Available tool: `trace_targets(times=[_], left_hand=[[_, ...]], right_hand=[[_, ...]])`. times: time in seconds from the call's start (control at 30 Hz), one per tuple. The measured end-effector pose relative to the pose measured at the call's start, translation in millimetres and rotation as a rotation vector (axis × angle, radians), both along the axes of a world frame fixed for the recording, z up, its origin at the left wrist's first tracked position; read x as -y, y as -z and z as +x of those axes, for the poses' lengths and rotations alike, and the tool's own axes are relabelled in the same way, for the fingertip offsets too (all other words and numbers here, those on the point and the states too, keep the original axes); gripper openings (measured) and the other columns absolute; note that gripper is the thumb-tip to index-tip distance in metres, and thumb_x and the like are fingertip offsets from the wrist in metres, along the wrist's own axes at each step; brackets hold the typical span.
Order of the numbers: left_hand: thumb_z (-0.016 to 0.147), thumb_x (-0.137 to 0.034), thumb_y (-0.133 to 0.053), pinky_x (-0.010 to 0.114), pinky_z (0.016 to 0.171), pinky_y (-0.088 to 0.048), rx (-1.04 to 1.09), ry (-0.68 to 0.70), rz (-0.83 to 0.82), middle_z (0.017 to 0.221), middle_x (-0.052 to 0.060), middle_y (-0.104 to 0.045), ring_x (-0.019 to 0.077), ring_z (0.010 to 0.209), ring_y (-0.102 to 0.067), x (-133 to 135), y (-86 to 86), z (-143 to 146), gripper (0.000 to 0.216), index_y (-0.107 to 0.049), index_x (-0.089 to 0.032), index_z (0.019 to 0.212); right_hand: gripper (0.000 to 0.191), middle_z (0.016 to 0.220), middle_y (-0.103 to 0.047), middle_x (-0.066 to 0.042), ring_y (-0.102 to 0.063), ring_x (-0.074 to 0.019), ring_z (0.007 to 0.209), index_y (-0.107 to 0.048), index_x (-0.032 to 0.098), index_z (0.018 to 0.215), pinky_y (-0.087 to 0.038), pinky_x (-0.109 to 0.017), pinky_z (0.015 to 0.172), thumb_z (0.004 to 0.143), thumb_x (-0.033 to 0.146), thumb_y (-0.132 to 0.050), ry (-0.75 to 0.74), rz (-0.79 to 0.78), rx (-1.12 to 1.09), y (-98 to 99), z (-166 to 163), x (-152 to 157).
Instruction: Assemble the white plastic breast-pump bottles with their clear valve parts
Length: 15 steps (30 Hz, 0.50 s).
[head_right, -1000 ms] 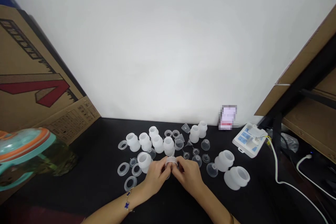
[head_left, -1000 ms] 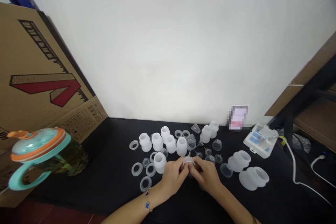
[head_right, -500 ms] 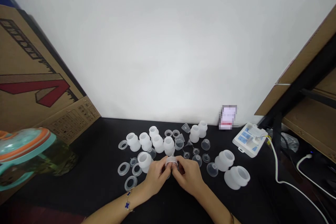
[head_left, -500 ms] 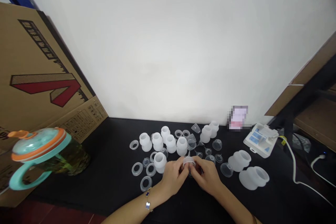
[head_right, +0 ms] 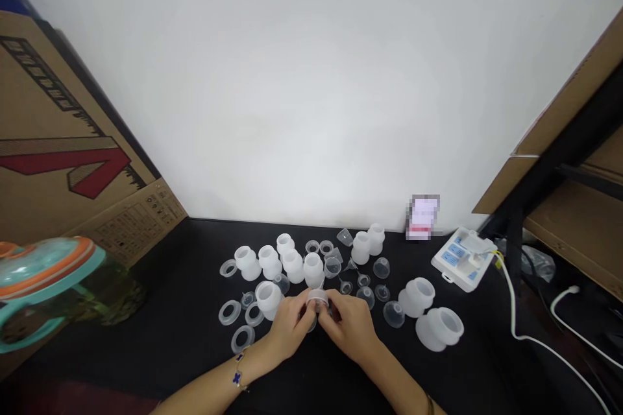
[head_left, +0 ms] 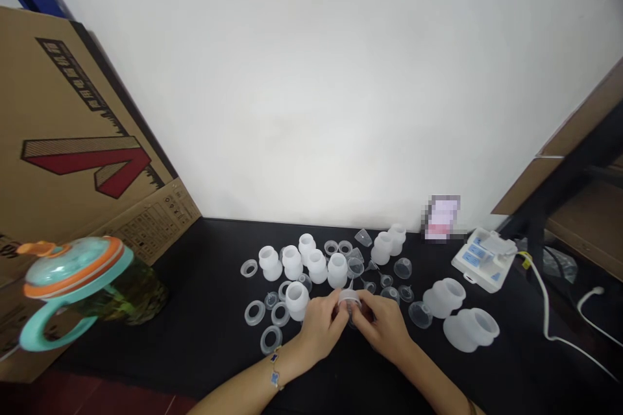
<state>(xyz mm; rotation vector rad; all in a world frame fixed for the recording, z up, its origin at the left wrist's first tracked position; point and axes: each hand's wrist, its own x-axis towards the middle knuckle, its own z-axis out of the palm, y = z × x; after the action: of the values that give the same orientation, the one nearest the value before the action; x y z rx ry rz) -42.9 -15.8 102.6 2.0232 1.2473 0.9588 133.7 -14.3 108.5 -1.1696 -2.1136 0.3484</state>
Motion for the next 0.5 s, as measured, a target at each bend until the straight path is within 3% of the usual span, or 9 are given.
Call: trace_targets(times=[0.5], left_hand=[[0.101,-0.028,-0.038,0.027,0.055,-0.031,-0.086,-0.035,0.025,0.061,-0.002,-0.060,0.0156,0.053,-0.054,-2.4,3.7,-0.6,0.030,-0.062,-0.020,0.084]], right_hand=[[0.026,0.055,-0.057,0.004,-0.053,-0.0116,0.047,-0.063,0.020,0.080,-0.034,-0.023,0.051,0.098,0.033,-0.049,0.011,-0.072,-0.025,2.5,0.7,-2.0]])
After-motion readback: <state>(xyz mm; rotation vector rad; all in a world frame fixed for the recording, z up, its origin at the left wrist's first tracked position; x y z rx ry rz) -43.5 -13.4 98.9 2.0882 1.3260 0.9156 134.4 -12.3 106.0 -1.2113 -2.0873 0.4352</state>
